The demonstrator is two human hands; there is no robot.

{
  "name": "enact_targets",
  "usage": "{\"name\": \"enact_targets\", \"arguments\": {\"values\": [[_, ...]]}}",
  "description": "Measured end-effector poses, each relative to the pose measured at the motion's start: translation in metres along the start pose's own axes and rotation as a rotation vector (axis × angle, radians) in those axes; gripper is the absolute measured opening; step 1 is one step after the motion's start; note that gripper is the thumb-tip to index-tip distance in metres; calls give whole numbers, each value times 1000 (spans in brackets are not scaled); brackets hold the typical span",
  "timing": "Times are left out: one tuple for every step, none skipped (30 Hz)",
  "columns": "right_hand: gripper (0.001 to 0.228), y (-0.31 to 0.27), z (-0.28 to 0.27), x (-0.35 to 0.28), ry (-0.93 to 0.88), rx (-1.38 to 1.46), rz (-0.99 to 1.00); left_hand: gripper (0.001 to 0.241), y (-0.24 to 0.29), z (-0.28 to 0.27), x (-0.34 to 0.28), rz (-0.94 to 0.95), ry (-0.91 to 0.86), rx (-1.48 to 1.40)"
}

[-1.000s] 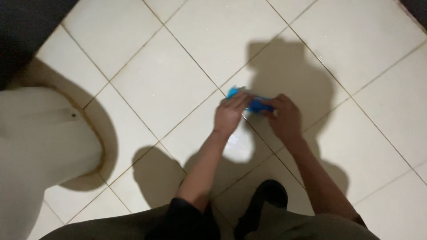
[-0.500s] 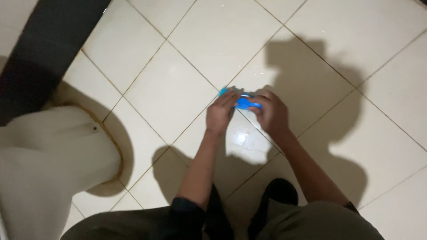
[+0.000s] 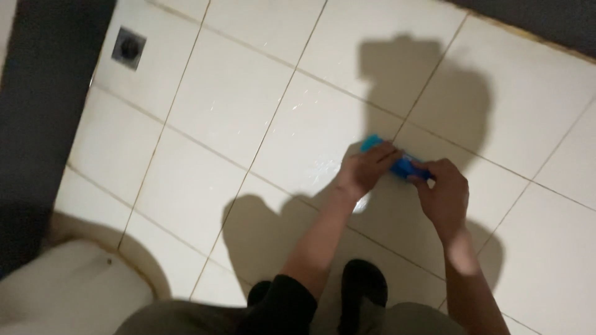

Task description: The person scrubs the tiled bathroom floor with a blue brush, then sprays a cleaning solution from a pink bottle onto the tiles. They continue scrubbing the floor with the brush, moving around the base of the toilet.

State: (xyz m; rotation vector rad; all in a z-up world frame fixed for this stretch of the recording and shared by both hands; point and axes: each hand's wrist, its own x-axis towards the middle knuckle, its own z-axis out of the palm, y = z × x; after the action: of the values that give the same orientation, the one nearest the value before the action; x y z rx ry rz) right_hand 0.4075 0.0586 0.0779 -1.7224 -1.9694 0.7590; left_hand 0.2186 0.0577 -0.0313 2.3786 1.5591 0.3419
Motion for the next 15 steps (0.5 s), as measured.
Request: {"name": "enact_targets", "arguments": {"values": [[29,4,-4,2,11,-2,13,58,5,-7,6,17,-4,-3],[27,7,-6,3,15,2,33,56,8,-15,10,16,-43,-52],[26,11,-11,-1,-2,1,56,55,17,-20,8,1,-88,-114],[26,13,-11,-2,-10,-6,72,55,15,-16,8,2,-100,-129],[26,17,-13,-5,-6,-38,50,56,14,-10,9,32,-47,-114],[26,19,-14,-9,-3,-69,29,57,14,-5,9,62,6,-100],[26,18,-5,4,20,-72,17,57,3,-2,10,76,26,-90],[26,16,3,17,25,-63,-18,56,-8,0,12,90,30,-87],[25,15,4,20,3,-62,-42,55,-5,3,5,86,23,-106],[25,10,7,27,-1,-75,-45,55,-18,8,4,83,31,-116],[24,4,16,29,-25,-46,-82,52,-35,15,-2,60,109,-92],[23,-2,24,32,-49,-18,-119,49,-51,21,-7,36,188,-68],[23,-11,25,43,-40,-29,-115,49,-58,-3,-1,47,195,-76],[27,-21,26,55,-125,-88,-102,48,-66,-28,4,16,84,-66],[32,-30,31,66,-216,-144,-92,48,-76,-51,5,-20,-26,-54]]}}
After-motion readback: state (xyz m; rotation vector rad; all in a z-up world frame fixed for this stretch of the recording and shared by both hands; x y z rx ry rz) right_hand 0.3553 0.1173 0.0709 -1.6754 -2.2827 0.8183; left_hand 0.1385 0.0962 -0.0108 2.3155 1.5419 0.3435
